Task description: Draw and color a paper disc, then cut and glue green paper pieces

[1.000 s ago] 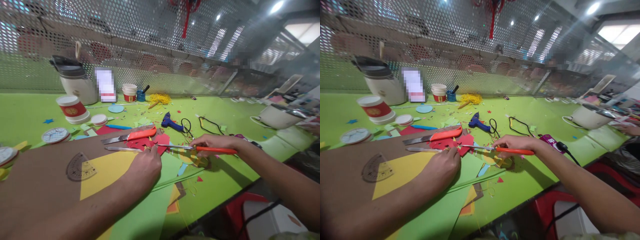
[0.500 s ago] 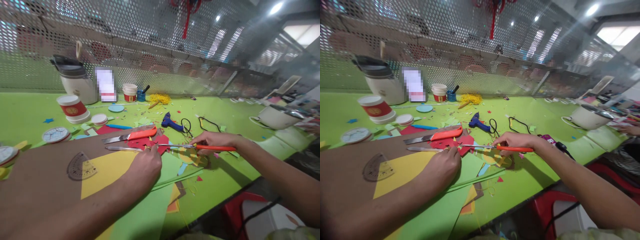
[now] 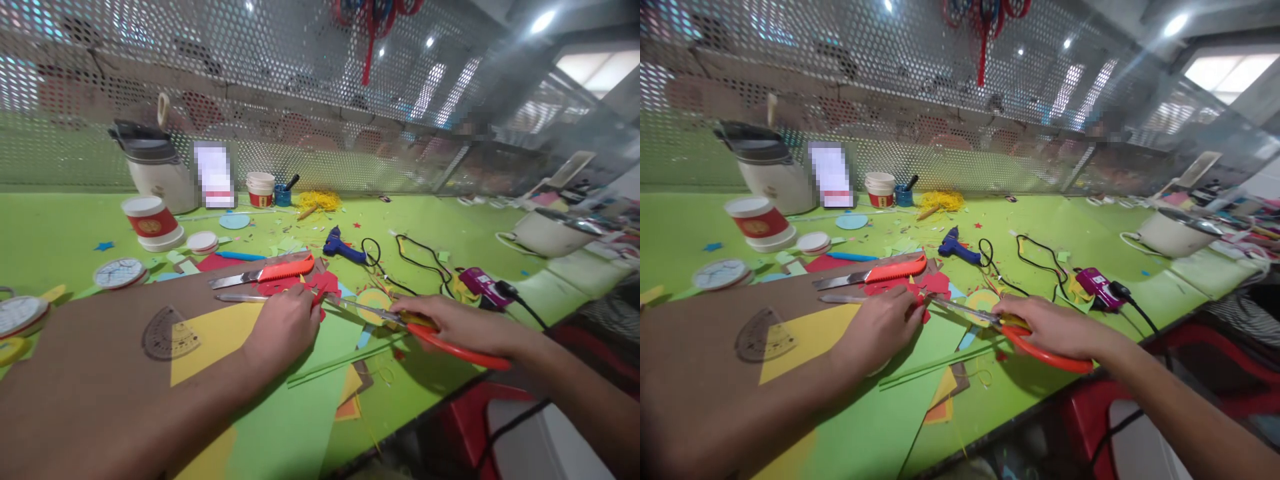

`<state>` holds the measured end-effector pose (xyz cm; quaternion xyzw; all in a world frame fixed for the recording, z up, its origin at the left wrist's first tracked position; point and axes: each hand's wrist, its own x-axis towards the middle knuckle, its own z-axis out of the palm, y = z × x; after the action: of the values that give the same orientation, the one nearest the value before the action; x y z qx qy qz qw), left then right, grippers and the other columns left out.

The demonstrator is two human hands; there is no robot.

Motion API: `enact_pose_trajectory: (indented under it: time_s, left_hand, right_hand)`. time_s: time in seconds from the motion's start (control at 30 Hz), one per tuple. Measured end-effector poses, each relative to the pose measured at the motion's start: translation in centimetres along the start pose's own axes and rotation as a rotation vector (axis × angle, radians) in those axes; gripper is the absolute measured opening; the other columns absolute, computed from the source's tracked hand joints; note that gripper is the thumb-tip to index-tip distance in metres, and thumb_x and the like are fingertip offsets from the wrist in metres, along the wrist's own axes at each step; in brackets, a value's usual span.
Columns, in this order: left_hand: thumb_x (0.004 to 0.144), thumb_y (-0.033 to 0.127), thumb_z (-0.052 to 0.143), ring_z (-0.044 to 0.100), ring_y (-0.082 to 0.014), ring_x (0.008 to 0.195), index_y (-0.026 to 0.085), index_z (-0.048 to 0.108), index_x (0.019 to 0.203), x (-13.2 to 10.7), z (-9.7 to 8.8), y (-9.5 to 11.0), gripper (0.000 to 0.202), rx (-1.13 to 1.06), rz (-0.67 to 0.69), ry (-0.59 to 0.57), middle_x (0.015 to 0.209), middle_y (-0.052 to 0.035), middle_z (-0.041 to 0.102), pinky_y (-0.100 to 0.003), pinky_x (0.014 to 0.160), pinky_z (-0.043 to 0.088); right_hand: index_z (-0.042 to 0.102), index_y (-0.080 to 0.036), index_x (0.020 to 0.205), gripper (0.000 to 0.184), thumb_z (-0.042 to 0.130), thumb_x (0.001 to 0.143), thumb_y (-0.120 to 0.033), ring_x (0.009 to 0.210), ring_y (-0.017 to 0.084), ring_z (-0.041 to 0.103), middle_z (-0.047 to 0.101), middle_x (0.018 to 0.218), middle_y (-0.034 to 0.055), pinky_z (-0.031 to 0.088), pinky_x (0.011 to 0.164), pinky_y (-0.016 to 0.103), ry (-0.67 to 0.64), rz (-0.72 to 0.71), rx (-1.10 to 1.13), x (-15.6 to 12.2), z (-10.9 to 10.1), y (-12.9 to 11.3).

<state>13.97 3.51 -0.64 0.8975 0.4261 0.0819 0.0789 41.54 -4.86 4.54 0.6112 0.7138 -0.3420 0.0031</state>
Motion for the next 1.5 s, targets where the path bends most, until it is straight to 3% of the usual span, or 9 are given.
enact_pose_trajectory:
  time_s: [0.27, 0.43, 0.53, 0.63, 0.9, 1.1, 1.23, 1.4, 1.5]
  left_hand:
    - [0.077, 0.031, 0.057, 0.063, -0.0229, 0.069, 0.017, 0.064, 0.072, 0.9, -1.2, -0.7, 0.016, -0.244, -0.123, -0.109, 0.075, -0.0084, 0.069, -0.03, 0.057, 0.039]
    - [0.073, 0.031, 0.049, 0.057, -0.0169, 0.054, 0.019, 0.066, 0.063, 2.7, -3.0, -2.4, 0.022, -0.434, -0.26, -0.239, 0.056, -0.0015, 0.063, -0.025, 0.048, 0.035]
    - [0.073, 0.039, 0.051, 0.048, -0.0157, 0.049, 0.019, 0.06, 0.049, 4.0, -3.5, -2.7, 0.032, -0.437, -0.312, -0.22, 0.045, -0.0005, 0.052, -0.027, 0.047, 0.029]
    - [0.065, 0.031, 0.06, 0.038, -0.0137, 0.047, 0.02, 0.05, 0.037, 5.0, -3.3, -2.4, 0.031, -0.417, -0.31, -0.21, 0.038, 0.0026, 0.038, -0.029, 0.048, 0.023]
    - [0.06, 0.021, 0.064, 0.031, -0.0117, 0.044, 0.02, 0.044, 0.035, 5.4, -3.7, -2.3, 0.032, -0.526, -0.376, -0.216, 0.036, 0.0041, 0.034, -0.03, 0.048, 0.017]
    - [0.059, 0.034, 0.068, 0.036, -0.0106, 0.045, 0.019, 0.05, 0.042, 4.2, -4.3, -4.4, 0.029, -0.795, -0.425, -0.256, 0.041, 0.0024, 0.044, -0.026, 0.046, 0.022]
    - [0.059, 0.033, 0.064, 0.041, -0.0103, 0.046, 0.017, 0.059, 0.053, 3.3, -4.6, -5.0, 0.018, -0.98, -0.467, -0.285, 0.049, -0.0006, 0.054, -0.023, 0.044, 0.024]
    - [0.058, 0.03, 0.065, 0.046, -0.0105, 0.046, 0.015, 0.063, 0.068, 3.2, -4.3, -4.2, 0.018, -1.09, -0.532, -0.275, 0.052, -0.0017, 0.059, -0.02, 0.041, 0.025]
    - [0.058, 0.026, 0.066, 0.044, -0.0099, 0.043, 0.015, 0.064, 0.073, 3.3, -4.1, -3.6, 0.019, -1.102, -0.533, -0.268, 0.048, 0.0, 0.057, -0.02, 0.04, 0.023]
  right_hand:
    - [0.06, -0.027, 0.122, 0.036, 0.053, 0.087, -0.023, 0.114, 0.028, 0.058, 0.063, 0.121, 0.0083, 0.044, 0.094, 0.036, 0.135, 0.013, -0.112, 0.6, 2.2, -2.5]
    - [0.057, -0.026, 0.128, 0.04, 0.052, 0.089, -0.023, 0.117, 0.029, 0.056, 0.06, 0.123, 0.0112, 0.043, 0.095, 0.04, 0.153, 0.005, -0.187, 0.6, 2.6, -2.6]
    - [0.058, -0.025, 0.125, 0.038, 0.052, 0.088, -0.021, 0.112, 0.029, 0.058, 0.061, 0.116, 0.0117, 0.045, 0.093, 0.041, 0.182, -0.007, -0.249, 0.6, 2.8, -3.1]
    - [0.058, -0.025, 0.123, 0.036, 0.052, 0.088, -0.02, 0.109, 0.03, 0.057, 0.061, 0.11, 0.0115, 0.046, 0.09, 0.042, 0.218, -0.04, -0.306, 0.6, 3.1, -3.5]
    - [0.058, -0.019, 0.121, 0.038, 0.053, 0.083, -0.015, 0.11, 0.035, 0.057, 0.059, 0.114, 0.0177, 0.047, 0.087, 0.047, 0.297, 0.019, -0.414, -0.8, 4.3, -3.6]
    - [0.058, -0.024, 0.121, 0.036, 0.054, 0.086, -0.019, 0.115, 0.029, 0.056, 0.061, 0.123, 0.0113, 0.045, 0.094, 0.041, 0.286, 0.008, -0.09, -1.9, 3.4, -3.9]
    - [0.063, -0.02, 0.1, 0.019, 0.059, 0.089, -0.036, 0.073, 0.016, 0.058, 0.061, 0.084, 0.0017, 0.048, 0.065, 0.025, 0.108, -0.06, 0.246, -2.5, 2.8, -5.4]
    - [0.05, -0.019, 0.09, 0.046, 0.046, 0.091, -0.065, 0.043, 0.006, 0.048, 0.049, 0.064, -0.0048, 0.042, 0.041, 0.015, -0.231, 0.034, 0.803, -3.2, 3.9, -7.5]
    - [0.049, -0.019, 0.086, 0.057, 0.042, 0.086, -0.075, 0.041, 0.005, 0.052, 0.056, 0.063, -0.0027, 0.046, 0.042, 0.015, -0.238, 0.025, 0.959, -3.3, 5.5, -8.1]
